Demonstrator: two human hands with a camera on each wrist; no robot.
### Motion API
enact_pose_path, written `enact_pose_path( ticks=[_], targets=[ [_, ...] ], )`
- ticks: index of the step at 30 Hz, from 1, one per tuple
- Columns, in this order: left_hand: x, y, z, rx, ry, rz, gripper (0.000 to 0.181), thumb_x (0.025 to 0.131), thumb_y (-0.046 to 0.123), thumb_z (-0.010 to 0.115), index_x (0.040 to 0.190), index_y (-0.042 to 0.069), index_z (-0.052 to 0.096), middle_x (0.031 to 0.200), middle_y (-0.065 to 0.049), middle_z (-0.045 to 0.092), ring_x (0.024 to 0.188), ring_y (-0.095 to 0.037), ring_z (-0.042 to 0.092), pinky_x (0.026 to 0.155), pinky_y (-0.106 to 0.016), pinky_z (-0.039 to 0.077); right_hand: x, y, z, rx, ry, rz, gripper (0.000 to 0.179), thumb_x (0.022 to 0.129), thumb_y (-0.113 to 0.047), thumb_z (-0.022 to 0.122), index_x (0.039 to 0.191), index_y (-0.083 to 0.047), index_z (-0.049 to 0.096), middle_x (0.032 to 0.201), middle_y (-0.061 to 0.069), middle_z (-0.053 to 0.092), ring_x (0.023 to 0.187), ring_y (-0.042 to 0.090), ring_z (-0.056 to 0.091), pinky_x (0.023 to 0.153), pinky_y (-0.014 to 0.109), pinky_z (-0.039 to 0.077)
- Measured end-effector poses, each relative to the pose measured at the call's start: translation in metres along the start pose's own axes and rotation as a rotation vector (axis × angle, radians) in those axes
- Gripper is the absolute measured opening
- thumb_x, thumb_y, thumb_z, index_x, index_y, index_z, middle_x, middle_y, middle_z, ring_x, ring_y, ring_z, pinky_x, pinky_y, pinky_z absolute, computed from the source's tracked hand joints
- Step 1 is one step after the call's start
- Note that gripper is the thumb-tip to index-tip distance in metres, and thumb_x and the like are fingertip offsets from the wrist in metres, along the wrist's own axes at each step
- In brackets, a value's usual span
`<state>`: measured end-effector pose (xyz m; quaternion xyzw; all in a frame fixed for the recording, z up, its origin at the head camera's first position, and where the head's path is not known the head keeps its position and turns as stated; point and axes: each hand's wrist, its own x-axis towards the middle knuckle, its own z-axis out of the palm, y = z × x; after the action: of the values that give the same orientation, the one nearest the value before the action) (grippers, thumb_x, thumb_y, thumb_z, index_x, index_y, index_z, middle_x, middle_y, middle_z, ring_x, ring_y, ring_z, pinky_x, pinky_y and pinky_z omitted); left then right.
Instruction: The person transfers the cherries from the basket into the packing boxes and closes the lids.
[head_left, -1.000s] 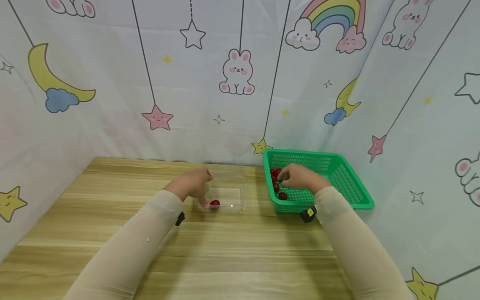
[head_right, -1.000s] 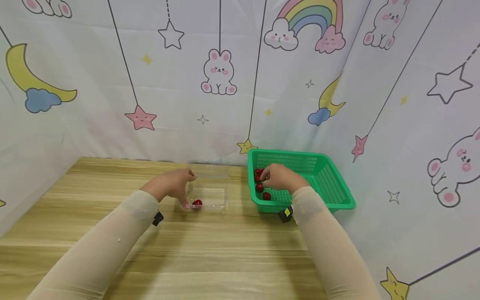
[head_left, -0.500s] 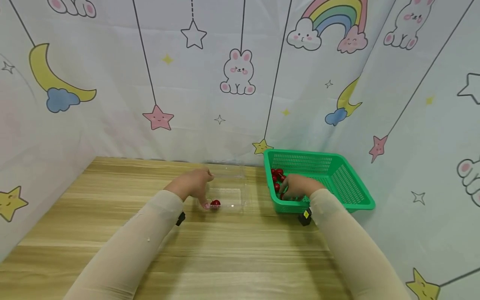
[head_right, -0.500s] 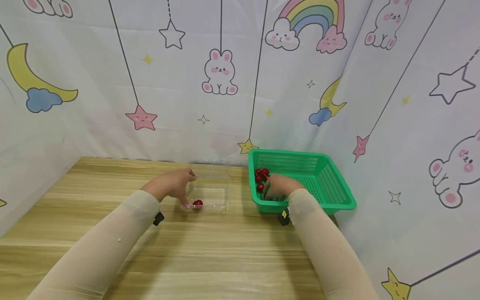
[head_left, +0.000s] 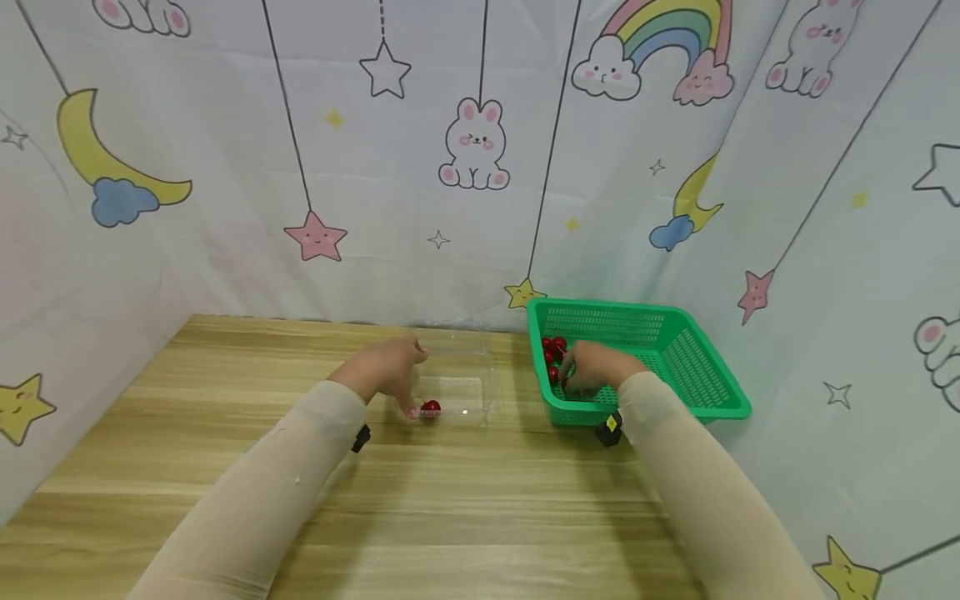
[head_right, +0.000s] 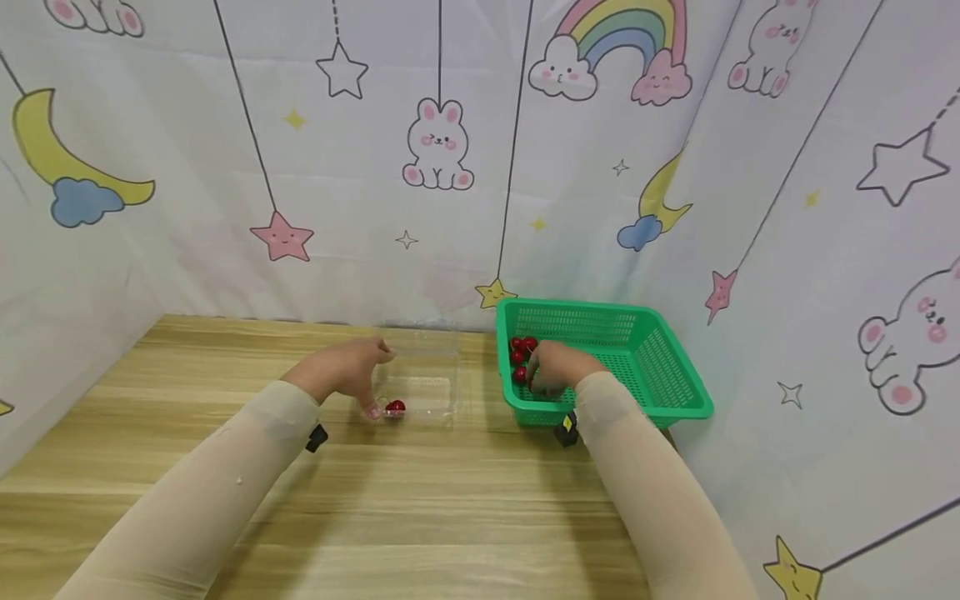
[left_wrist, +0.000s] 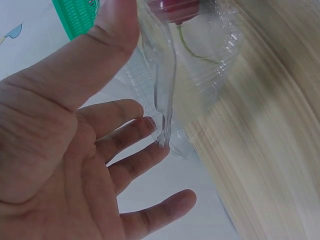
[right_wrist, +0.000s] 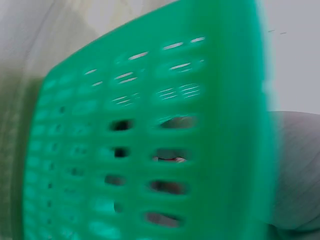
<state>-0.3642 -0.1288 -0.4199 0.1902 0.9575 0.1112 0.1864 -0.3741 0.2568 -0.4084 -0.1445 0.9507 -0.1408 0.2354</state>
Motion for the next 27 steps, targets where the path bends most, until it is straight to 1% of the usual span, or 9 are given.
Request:
enact_pose_path(
  ticks=[3,4,5,9,12,15,19,23,27],
  targets=[
    [0.001,-0.001,0.0,-0.002,-0.006,0.002,0.116,0.08,0.036,0.107,0.174,0.008,0.046,0.184,-0.019,0.035,0.165,-0.048,0.044,0.13,-0.067,0.046,-0.005,-0.008,-0.009,0.016,0.022,-0.004,0.036,0.107,-0.007,0.071,0.142,0.0,0.077,0.126,0.018,0.08,0.089,0.028,0.08,0.082,0.042,0.07],
    [0.001,-0.001,0.001,-0.002,-0.006,0.003,0.116,0.08,0.036,0.107,0.174,0.008,0.046,0.184,-0.019,0.035,0.164,-0.047,0.045,0.13,-0.067,0.046,-0.007,-0.012,-0.013,0.019,0.028,-0.005,0.038,0.107,-0.008,0.071,0.144,0.001,0.075,0.122,0.017,0.08,0.092,0.03,0.08,0.084,0.043,0.07],
    [0.001,-0.001,0.001,0.0,-0.006,0.003,0.116,0.08,0.037,0.107,0.174,0.008,0.046,0.184,-0.019,0.036,0.164,-0.047,0.045,0.13,-0.067,0.046,-0.009,-0.016,-0.016,0.012,0.038,-0.012,0.039,0.107,-0.01,0.071,0.145,0.001,0.075,0.123,0.017,0.08,0.095,0.032,0.08,0.086,0.045,0.07],
    [0.0,-0.002,0.001,0.01,-0.002,0.006,0.115,0.08,0.038,0.106,0.174,0.009,0.047,0.183,-0.017,0.037,0.164,-0.047,0.046,0.129,-0.067,0.047,-0.015,-0.035,-0.028,-0.033,0.116,-0.042,0.036,0.108,-0.013,0.07,0.141,0.0,0.076,0.131,0.017,0.078,0.11,0.033,0.077,0.095,0.05,0.067],
    [-0.001,-0.002,0.001,0.011,0.001,0.006,0.114,0.08,0.038,0.107,0.174,0.008,0.048,0.183,-0.016,0.038,0.163,-0.046,0.047,0.129,-0.066,0.047,-0.016,-0.051,-0.03,-0.046,0.181,-0.055,0.03,0.11,-0.014,0.07,0.137,-0.003,0.078,0.134,0.017,0.078,0.116,0.03,0.075,0.1,0.049,0.066],
    [-0.001,-0.002,0.001,0.006,0.004,0.004,0.113,0.079,0.037,0.107,0.172,0.007,0.049,0.182,-0.016,0.04,0.163,-0.046,0.047,0.13,-0.065,0.047,-0.014,-0.069,-0.027,-0.029,0.208,-0.083,0.027,0.112,-0.017,0.071,0.135,-0.007,0.079,0.133,0.015,0.079,0.115,0.029,0.076,0.099,0.048,0.066],
    [-0.001,-0.001,0.001,0.012,0.004,0.004,0.114,0.079,0.037,0.107,0.172,0.006,0.049,0.182,-0.017,0.04,0.164,-0.046,0.046,0.131,-0.064,0.047,-0.007,-0.089,-0.016,-0.01,0.222,-0.175,0.025,0.112,-0.02,0.074,0.135,-0.012,0.081,0.13,0.009,0.081,0.114,0.024,0.077,0.098,0.043,0.067],
    [0.001,0.0,0.001,0.024,0.0,0.001,0.115,0.079,0.039,0.107,0.173,0.008,0.048,0.182,-0.017,0.04,0.165,-0.046,0.045,0.131,-0.064,0.047,0.003,-0.106,0.0,0.021,0.202,-0.28,0.024,0.111,-0.019,0.077,0.133,-0.011,0.083,0.124,0.005,0.083,0.111,0.019,0.079,0.099,0.04,0.068],
    [0.001,0.0,0.0,0.019,-0.002,-0.001,0.115,0.078,0.038,0.107,0.172,0.007,0.049,0.181,-0.017,0.041,0.164,-0.046,0.046,0.13,-0.063,0.047,0.016,-0.121,0.014,-0.001,0.17,-0.344,0.022,0.11,-0.018,0.077,0.13,-0.011,0.084,0.122,0.004,0.084,0.109,0.017,0.079,0.099,0.038,0.068]
  ],
)
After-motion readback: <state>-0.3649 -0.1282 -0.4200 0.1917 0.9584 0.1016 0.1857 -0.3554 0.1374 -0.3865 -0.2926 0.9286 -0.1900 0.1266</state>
